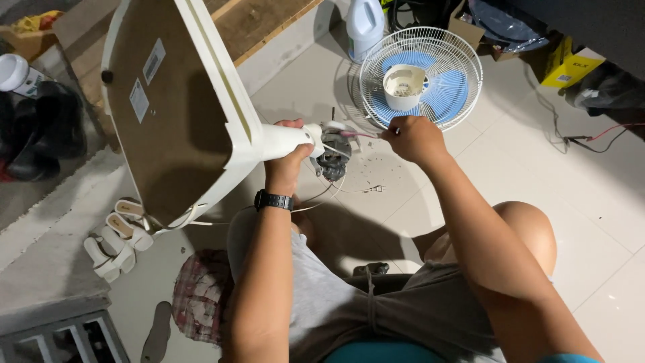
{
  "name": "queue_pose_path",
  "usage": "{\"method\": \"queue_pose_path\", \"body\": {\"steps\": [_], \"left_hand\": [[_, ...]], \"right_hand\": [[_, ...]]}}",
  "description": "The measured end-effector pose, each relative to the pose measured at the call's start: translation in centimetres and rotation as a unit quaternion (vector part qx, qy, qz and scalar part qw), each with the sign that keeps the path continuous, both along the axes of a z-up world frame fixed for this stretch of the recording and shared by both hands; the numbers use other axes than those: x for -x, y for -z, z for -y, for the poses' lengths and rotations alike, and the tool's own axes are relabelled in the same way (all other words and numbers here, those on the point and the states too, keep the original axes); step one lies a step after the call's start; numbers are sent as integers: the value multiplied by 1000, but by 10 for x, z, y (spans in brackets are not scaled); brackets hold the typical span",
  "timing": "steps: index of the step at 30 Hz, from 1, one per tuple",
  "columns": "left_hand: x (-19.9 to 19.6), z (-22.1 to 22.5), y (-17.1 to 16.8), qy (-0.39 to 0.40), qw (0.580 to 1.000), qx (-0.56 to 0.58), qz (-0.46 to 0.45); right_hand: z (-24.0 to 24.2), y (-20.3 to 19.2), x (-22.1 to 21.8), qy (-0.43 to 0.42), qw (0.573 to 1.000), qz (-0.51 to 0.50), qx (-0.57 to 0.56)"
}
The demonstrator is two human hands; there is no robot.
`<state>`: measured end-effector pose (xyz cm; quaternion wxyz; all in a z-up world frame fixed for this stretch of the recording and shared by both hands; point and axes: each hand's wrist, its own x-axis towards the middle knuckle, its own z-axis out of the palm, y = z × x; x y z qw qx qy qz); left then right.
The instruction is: Disassembling an electric fan by removing the motor housing and cleaning the internal components with a brush.
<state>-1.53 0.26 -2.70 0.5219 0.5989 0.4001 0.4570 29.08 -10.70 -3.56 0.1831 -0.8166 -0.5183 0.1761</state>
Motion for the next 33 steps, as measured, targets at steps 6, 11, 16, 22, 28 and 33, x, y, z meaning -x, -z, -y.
{"method": "queue_pose_path", "body": {"steps": [6,11,16,22,28,33], "left_hand": [[-13,-3,19,3,1000,14,15],[-16,-6,26,11,999,46,-2],[-21,-10,18,-23,987,161,14],[-24,-13,16,-64,975,211,17],[-21,-9,3,-82,967,239,-22],[-20,-14,3,-119,961,247,-38]], "right_hand": [[-20,29,47,-33,998,-30,-38],[-12,29,26,-60,991,79,-90],[-1,15,1,-52,947,258,-186],[0,1,28,-69,973,156,-153],[-8,25,-6,-37,992,91,-80],[-10,13,36,-31,999,12,4]]}}
